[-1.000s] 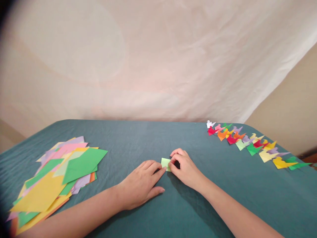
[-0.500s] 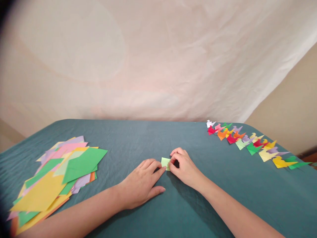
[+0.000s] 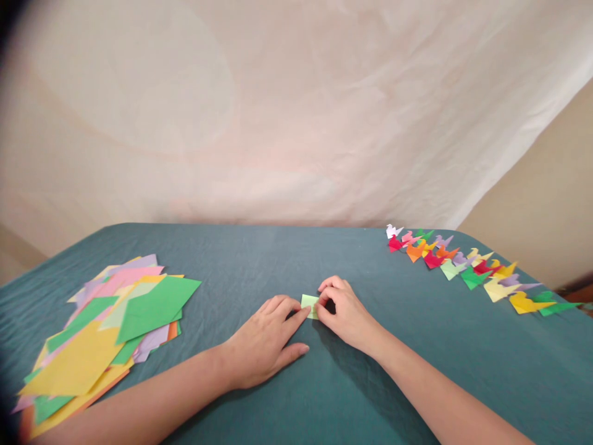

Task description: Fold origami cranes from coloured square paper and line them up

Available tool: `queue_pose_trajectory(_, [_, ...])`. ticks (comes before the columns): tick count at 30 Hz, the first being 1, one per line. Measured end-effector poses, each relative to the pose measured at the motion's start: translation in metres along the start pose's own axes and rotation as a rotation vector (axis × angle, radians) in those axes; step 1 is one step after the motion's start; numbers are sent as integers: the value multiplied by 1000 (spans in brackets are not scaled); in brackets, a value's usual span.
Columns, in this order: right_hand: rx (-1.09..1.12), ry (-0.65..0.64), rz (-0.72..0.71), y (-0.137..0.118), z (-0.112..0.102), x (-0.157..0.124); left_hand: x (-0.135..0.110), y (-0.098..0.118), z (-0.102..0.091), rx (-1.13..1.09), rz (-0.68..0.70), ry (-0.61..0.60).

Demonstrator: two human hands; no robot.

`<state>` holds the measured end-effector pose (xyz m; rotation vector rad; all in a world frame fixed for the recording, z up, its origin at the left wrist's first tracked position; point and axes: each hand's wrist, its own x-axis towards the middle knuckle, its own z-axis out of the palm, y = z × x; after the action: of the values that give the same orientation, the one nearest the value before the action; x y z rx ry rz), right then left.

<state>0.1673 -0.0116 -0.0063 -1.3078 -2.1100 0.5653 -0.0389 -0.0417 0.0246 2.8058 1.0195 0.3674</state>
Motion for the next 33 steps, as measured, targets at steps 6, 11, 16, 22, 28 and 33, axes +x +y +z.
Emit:
queue_pose_trajectory(6, [-8,-1,-4,0,1,0,1,0,1,15,4,-9])
queue_pose_trajectory(11, [-10,1,-5,0,0,-1,1,0,0,24,2,-7])
queue_pose_trajectory(16, [-13,7,-10,-3,0,-1,1,0,0,33,3,-7])
queue_pose_trajectory(22, [-25,16,-18,-4,1,-1,2,0,-2,58,3,-27])
queue_pose_trajectory(28, [-40,54,-50,0,3,-2,3,1,-2,98,4,-37])
queue_pose_trajectory(33, [-12,65,-54,0,3,-3,3,1,0,127,9,-30])
